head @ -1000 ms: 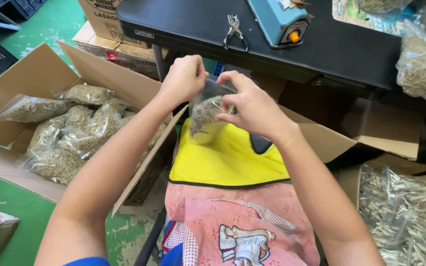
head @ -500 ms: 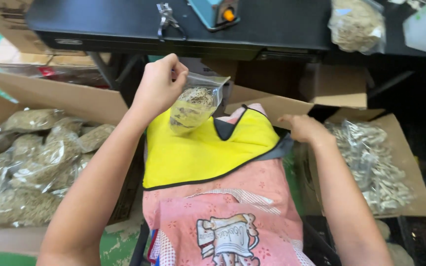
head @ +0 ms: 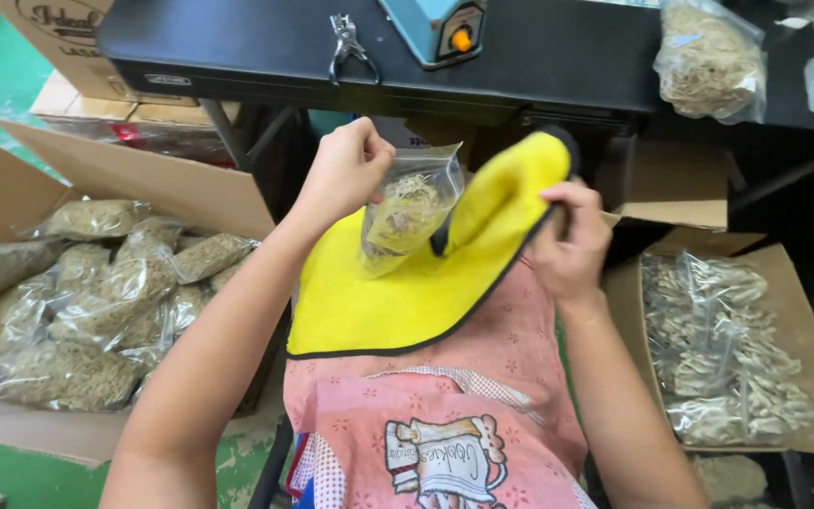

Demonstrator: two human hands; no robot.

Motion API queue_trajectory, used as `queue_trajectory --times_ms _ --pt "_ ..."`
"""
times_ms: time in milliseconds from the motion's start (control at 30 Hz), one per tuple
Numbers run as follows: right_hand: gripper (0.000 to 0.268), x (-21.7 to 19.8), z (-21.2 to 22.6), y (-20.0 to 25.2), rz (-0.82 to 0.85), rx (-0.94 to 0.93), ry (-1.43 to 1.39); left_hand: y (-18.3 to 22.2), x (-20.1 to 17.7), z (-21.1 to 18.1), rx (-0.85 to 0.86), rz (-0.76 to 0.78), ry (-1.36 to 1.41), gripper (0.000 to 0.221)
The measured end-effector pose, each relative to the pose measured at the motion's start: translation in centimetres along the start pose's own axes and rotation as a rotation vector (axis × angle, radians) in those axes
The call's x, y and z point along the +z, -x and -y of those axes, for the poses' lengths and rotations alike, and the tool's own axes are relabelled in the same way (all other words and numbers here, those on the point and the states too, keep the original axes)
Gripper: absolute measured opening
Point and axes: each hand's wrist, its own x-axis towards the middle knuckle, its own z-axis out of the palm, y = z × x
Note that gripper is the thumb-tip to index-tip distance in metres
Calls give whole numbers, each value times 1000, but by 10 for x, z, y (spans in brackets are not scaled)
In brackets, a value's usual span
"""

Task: Sealing small plastic bags of dried food using a heat sealer and packing them into a cardboard box.

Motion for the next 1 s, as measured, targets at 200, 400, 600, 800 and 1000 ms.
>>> queue_trajectory --times_ms 200,400,600,800,1000 --pt "56 104 99 -40 516 -138 -120 -15 5 57 -37 -132 -187 14" --pt "42 148 72 -32 463 -235 192 -20 -5 77 -92 -272 -107 20" --pt "47 141 89 -56 445 -38 193 19 -2 51 1 -260 119 21" --pt "51 147 86 -59 474 25 183 44 10 58 47 -263 292 16" --pt "38 135 100 -88 831 24 247 50 9 73 56 -236 440 18"
